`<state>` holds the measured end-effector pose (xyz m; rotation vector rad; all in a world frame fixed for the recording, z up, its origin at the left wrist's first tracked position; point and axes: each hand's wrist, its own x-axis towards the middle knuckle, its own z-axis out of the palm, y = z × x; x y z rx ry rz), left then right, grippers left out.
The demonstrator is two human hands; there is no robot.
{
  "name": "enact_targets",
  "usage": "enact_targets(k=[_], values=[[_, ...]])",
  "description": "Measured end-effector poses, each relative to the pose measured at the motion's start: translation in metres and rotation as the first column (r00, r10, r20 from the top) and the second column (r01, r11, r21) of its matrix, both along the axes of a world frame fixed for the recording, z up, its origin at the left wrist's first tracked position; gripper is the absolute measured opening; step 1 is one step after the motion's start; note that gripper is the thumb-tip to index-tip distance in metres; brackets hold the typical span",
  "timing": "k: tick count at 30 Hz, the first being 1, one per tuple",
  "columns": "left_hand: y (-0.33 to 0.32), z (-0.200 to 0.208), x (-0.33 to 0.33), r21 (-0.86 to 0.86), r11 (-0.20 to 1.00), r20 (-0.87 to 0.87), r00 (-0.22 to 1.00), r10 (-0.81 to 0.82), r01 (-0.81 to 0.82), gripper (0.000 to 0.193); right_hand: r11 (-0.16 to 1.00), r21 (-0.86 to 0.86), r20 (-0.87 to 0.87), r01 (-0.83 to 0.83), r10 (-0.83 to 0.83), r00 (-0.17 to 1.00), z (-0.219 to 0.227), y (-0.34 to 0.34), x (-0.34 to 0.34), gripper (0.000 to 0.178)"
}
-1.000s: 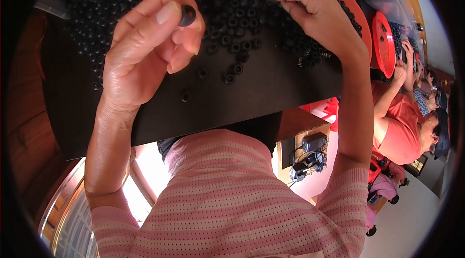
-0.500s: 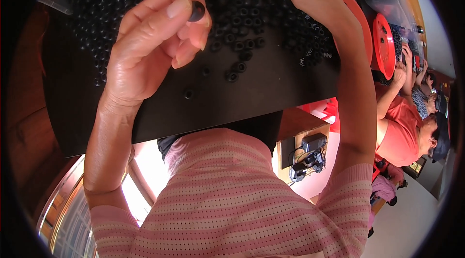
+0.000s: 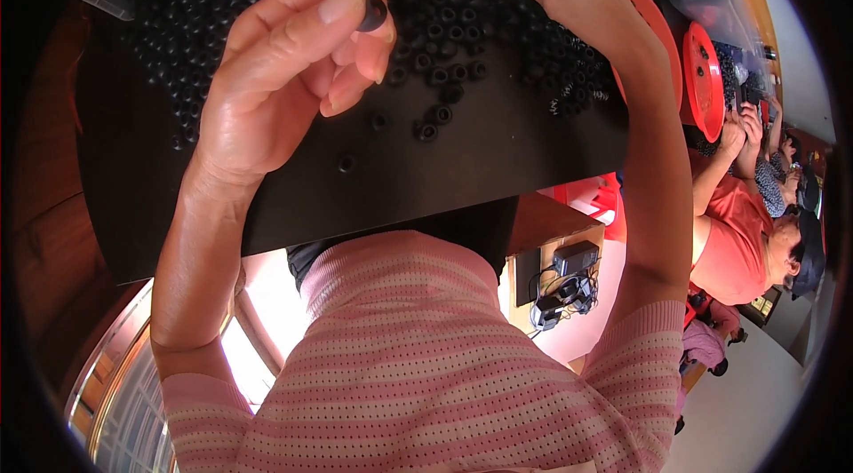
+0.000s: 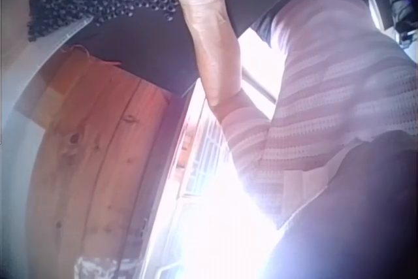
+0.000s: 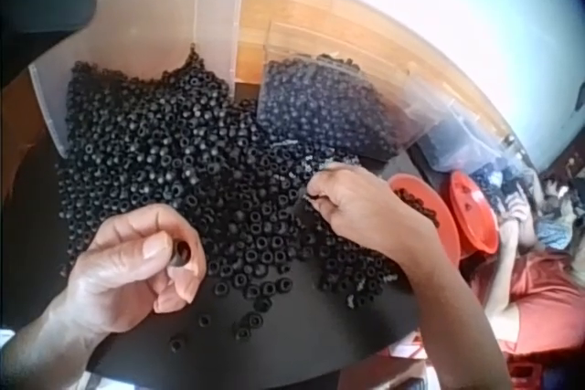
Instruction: The person sorts small plastic components by hand, checking each one at a workbench.
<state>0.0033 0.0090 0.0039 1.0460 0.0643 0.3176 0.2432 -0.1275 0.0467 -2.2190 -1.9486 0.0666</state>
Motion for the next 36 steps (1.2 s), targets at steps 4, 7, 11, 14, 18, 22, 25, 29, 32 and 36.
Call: enact_targets(k=[4,7,11,14,18,22,25,29,32,36], values=[[0.001,0.000,0.001,0.058,0.998,-0.031,0.999,0.021,-0.020,0.036,0.990,-0.116,0.035,0.084,-0.080,0.996,0.005,0.003,-0.006,0.010],[0.001,0.001,0.000,0.069,0.997,-0.032,0.999,0.026,-0.023,0.035,0.994,-0.036,-0.071,0.101,-0.103,0.992,0.007,0.002,-0.012,0.008],[0.002,0.003,0.002,0.061,0.998,-0.027,1.000,0.004,-0.003,0.035,0.977,-0.067,0.071,0.204,-0.199,0.977,0.009,0.010,-0.021,0.008],[0.001,0.005,0.002,0.054,0.998,-0.084,0.996,0.033,-0.029,0.036,0.989,0.005,0.102,0.149,-0.149,0.984,-0.003,0.007,-0.012,0.006],[-0.001,0.005,0.002,0.002,1.000,-0.077,0.997,0.022,-0.022,0.037,0.979,0.117,-0.307,0.165,-0.122,0.944,-0.009,-0.006,-0.019,0.011],[-0.001,0.004,-0.001,-0.047,0.999,-0.065,0.998,-0.007,0.004,0.037,0.953,0.191,-0.748,0.236,-0.015,0.663,0.007,-0.009,-0.068,0.018],[-0.003,0.005,0.000,-0.105,0.994,-0.096,0.994,-0.048,0.038,0.040,0.919,0.352,-0.856,0.176,0.240,0.458,0.005,-0.003,-0.086,0.016],[-0.001,0.004,0.001,-0.122,0.988,-0.081,0.991,-0.102,0.092,0.035,0.906,0.307,-0.929,0.292,0.219,0.297,0.006,0.002,-0.100,0.014],[-0.002,0.005,0.000,-0.192,0.977,-0.086,0.989,-0.116,0.098,0.032,0.885,0.376,-0.901,0.274,0.279,0.332,-0.002,0.008,-0.107,0.013],[0.000,0.002,-0.002,-0.198,0.974,-0.083,0.988,-0.134,0.115,0.030,0.843,0.435,-0.843,0.316,0.258,0.473,-0.005,0.013,-0.119,0.014]])
